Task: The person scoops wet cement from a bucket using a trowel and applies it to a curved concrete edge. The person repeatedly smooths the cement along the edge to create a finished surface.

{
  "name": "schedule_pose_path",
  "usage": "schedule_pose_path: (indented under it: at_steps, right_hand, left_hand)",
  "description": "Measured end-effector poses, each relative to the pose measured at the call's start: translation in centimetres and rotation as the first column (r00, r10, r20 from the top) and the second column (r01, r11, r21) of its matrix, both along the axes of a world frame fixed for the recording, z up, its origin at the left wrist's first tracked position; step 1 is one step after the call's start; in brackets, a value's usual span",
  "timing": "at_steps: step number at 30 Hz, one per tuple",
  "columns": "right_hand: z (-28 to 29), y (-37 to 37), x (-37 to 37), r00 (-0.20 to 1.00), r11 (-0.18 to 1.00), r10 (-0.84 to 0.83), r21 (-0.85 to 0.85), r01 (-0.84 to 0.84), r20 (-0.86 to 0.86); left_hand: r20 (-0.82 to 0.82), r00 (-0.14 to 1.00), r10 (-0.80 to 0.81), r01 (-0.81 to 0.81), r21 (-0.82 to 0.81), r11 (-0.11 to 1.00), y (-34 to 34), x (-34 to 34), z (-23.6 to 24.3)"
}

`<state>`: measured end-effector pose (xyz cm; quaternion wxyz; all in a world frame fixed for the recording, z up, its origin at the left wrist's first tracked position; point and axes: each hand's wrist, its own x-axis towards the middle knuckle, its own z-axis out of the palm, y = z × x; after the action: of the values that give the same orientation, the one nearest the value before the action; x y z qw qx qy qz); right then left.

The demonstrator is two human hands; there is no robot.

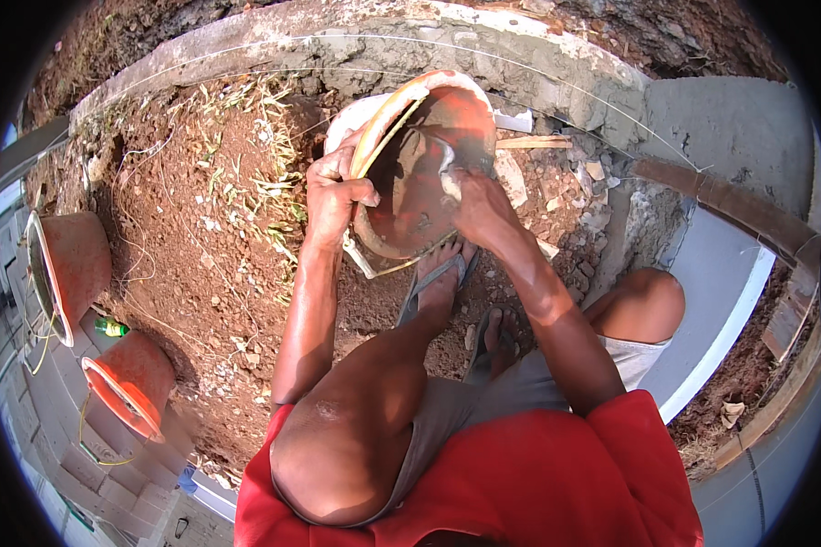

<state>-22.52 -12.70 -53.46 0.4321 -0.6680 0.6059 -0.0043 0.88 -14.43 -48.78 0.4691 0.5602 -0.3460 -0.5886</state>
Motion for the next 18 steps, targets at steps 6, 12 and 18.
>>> schedule_pose_path:
  at_steps: [6,12,18]
  right_hand:
    - [3.3,-0.1,-2.4,0.973,0.935,0.206,0.274,-0.227,0.102]
    - [-0.1,-0.6,-0.2,0.966,0.939,0.254,0.228,-0.256,0.035]
    - [6.3,-5.3,-1.8,0.978,0.938,0.186,0.278,-0.206,0.097]
  left_hand:
    - [0.073,0.997,0.025,-0.027,0.020,0.999,0.9,1.5,-0.6]
    - [0.065,0.998,0.014,-0.017,0.048,0.999,0.7,0.7,-0.2]
    - [0.110,0.992,-0.059,0.072,-0.117,0.990,2.1,1.2,-0.2]
